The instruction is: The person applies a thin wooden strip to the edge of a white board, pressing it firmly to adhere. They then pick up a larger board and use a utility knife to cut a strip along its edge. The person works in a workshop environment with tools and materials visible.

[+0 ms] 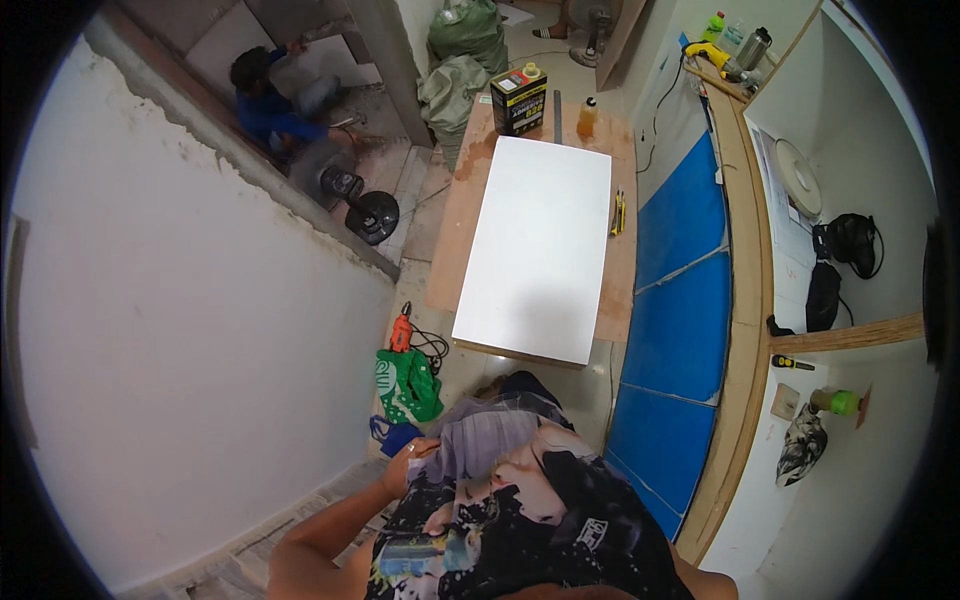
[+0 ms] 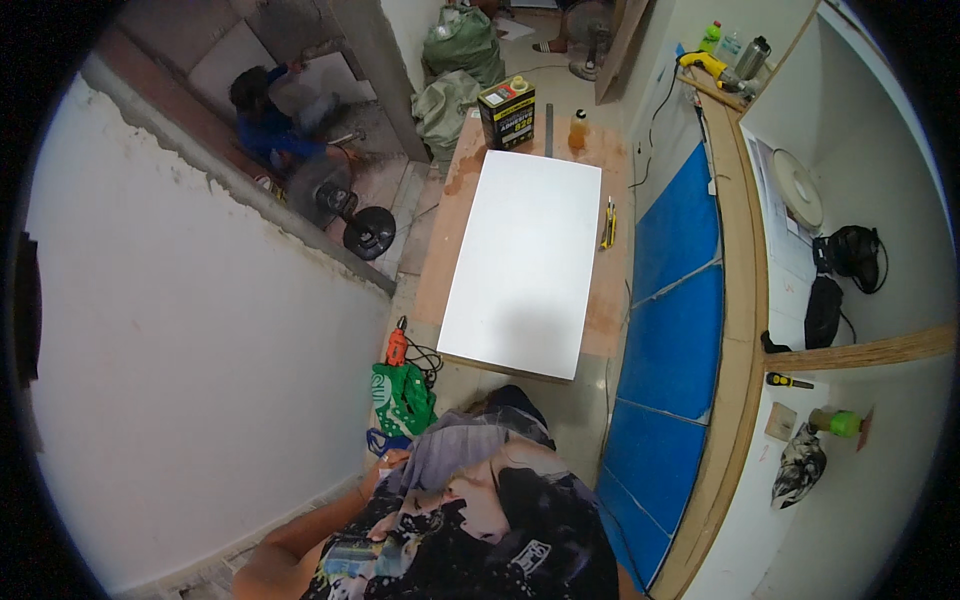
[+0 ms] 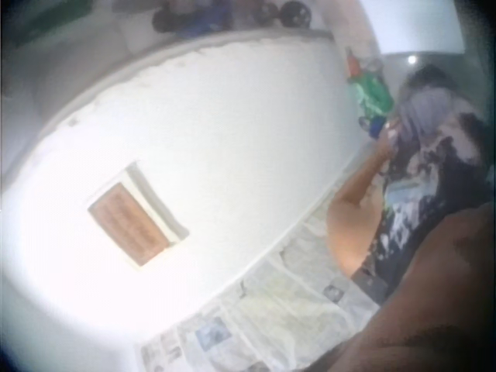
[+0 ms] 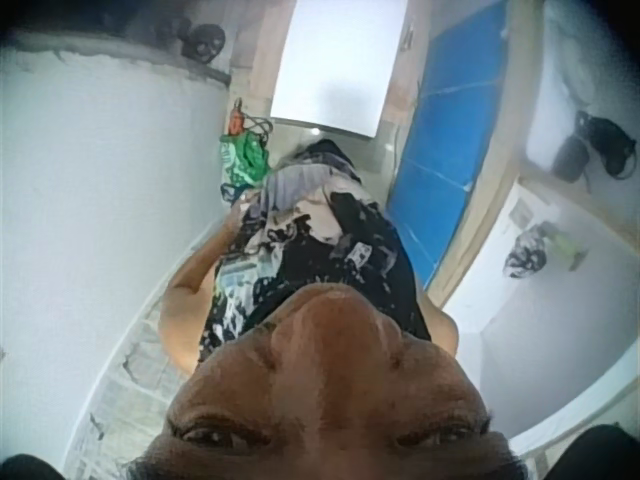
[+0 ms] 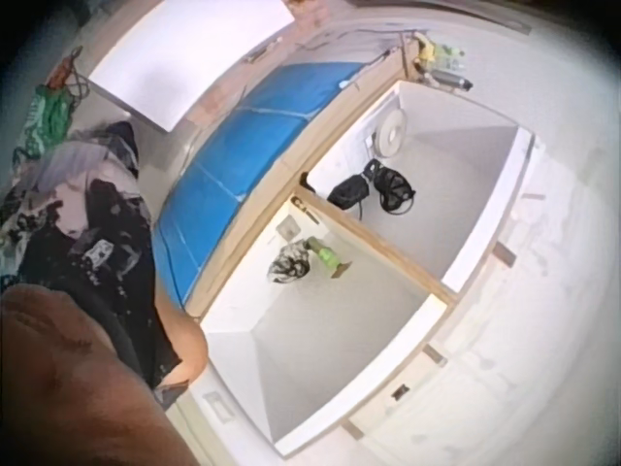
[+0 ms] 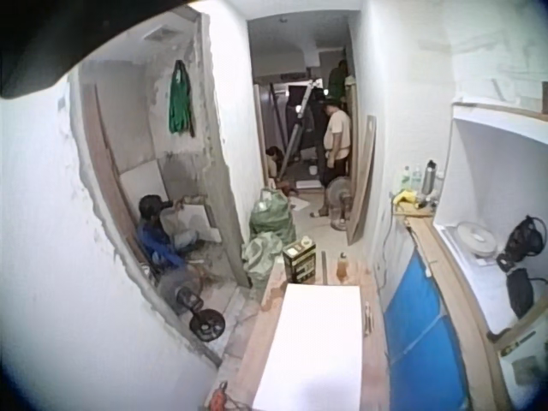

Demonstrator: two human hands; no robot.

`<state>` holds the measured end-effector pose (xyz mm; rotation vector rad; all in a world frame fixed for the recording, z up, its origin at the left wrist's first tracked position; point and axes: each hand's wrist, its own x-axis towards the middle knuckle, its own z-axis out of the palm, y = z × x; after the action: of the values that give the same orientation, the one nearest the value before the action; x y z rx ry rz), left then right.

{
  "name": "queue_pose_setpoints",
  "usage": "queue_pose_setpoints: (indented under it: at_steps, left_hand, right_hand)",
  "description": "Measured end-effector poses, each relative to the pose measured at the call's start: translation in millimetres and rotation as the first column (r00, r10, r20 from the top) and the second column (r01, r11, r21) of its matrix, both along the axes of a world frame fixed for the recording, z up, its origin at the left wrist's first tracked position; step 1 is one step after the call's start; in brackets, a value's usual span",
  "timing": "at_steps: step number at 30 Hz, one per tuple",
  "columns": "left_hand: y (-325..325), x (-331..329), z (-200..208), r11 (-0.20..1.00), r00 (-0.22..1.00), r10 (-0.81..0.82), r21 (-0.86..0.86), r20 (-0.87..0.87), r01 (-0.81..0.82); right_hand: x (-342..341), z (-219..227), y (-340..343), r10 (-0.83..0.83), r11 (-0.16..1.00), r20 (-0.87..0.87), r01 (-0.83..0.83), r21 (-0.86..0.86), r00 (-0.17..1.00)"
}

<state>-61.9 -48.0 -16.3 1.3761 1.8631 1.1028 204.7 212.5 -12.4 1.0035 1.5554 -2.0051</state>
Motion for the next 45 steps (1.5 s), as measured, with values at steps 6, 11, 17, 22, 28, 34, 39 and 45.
queue_pose_setpoints:
  at_steps: [6,11,17,22,28,34,39,45]
  left_hand:
    - [7,-21,-2,0.992,0.992,-0.118,-0.057,-0.049,0.115]
    - [1,-25,-24,0.989,0.989,-0.138,-0.061,-0.045,0.136]
    - [12,-28,-5,0.989,0.990,-0.140,-0.045,-0.001,0.140]
    - [9,-27,-13,0.989,0.990,-0.142,-0.030,0.025,0.143]
    - [13,-28,-12,0.985,0.981,-0.164,0.038,-0.100,0.169]
    - [9,-25,-17,0.988,0.983,-0.154,-0.022,-0.100,0.152]
    - [17,-20,-4,0.994,0.993,-0.111,0.000,-0.025,0.111]
    - [27,-21,-14,0.983,0.979,-0.182,0.009,-0.091,0.184]
  right_hand:
    - [-73,91,-7,0.004,0.993,-0.105,-0.016,-0.114,0.994]
    - [-109,147,-3,-0.025,0.982,-0.048,0.016,-0.186,0.999]
    - [-99,104,-41,-0.051,0.997,-0.092,0.046,-0.059,0.994]
    - [-93,98,-37,0.017,1.000,-0.158,-0.018,-0.007,0.987]
    - [-88,82,-32,0.024,0.999,-0.130,-0.027,-0.021,0.991]
    - [-81,56,-30,0.024,0.999,-0.123,-0.029,-0.036,0.992]
    - [-65,35,-26,-0.009,0.999,-0.070,0.006,-0.044,0.998]
    - [-16,-32,-17,-0.098,0.994,0.027,0.099,-0.040,0.995]
